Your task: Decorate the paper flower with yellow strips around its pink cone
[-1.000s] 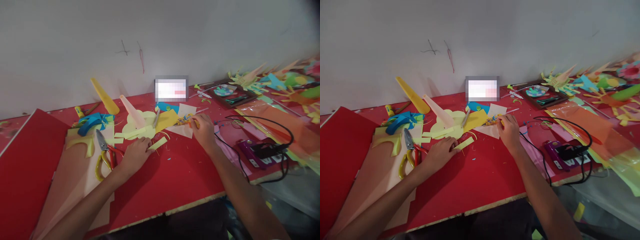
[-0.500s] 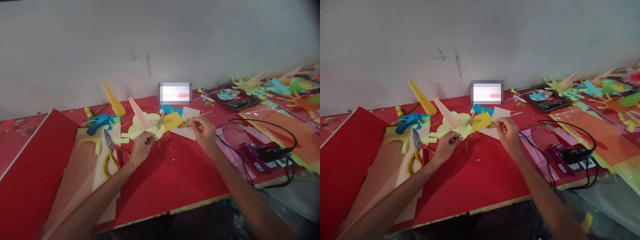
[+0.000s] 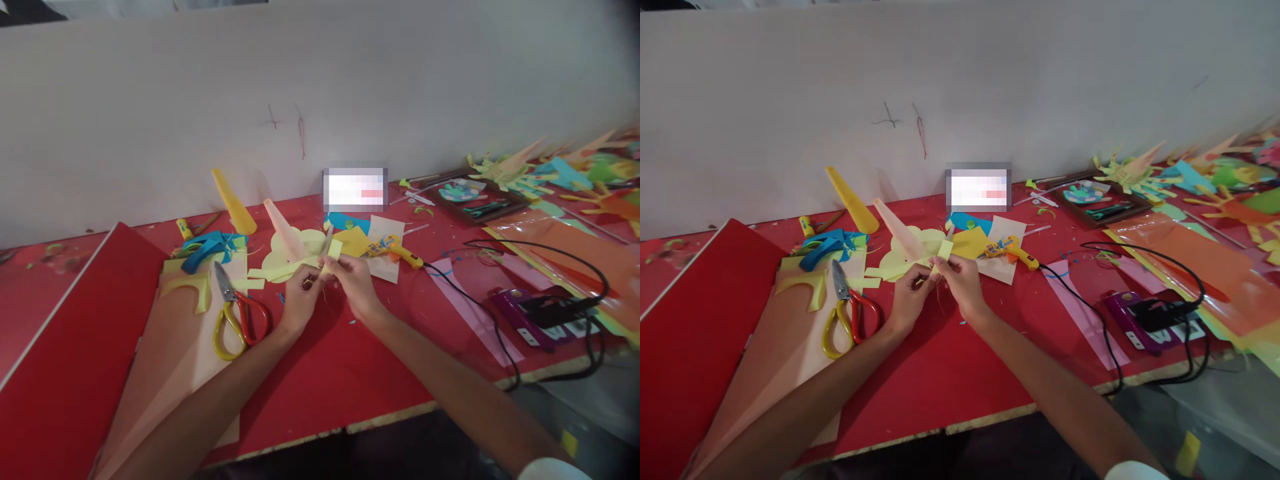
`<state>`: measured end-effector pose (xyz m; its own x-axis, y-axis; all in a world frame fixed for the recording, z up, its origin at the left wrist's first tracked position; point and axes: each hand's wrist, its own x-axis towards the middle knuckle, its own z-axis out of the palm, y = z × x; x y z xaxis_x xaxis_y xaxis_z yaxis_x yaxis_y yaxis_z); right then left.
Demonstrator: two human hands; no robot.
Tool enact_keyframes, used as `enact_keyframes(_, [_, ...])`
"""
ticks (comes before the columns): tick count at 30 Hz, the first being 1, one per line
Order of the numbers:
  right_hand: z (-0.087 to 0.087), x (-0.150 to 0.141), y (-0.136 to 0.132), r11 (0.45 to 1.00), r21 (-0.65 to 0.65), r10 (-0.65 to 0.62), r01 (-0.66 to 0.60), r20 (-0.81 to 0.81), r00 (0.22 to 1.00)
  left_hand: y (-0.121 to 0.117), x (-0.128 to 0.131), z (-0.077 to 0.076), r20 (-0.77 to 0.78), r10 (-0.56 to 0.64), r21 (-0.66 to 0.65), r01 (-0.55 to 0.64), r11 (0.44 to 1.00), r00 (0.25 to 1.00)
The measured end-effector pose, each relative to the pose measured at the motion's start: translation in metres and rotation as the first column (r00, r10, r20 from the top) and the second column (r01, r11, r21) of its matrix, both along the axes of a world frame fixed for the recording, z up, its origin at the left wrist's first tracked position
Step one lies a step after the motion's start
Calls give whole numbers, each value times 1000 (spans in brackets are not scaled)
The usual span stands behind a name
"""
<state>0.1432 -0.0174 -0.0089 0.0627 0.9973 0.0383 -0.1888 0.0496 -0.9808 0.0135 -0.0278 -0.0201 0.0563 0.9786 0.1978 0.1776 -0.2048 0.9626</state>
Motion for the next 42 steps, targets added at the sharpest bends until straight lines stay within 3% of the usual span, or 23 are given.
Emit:
enact_keyframes(6, [-8, -4, -7, 999, -21, -52, 50, -112, 992, 1, 2, -2, -3, 15, 13, -15, 1000, 1000])
enact_keyframes(30, [-1, 4, -4, 984, 76, -160, 162, -38, 986, 2, 3, -7, 33, -54, -2, 54, 999, 998])
enact_keyframes(42, [-1, 10, 0, 968, 109, -216, 227, -102, 971, 3, 1, -8, -43, -41, 11, 42, 999, 998])
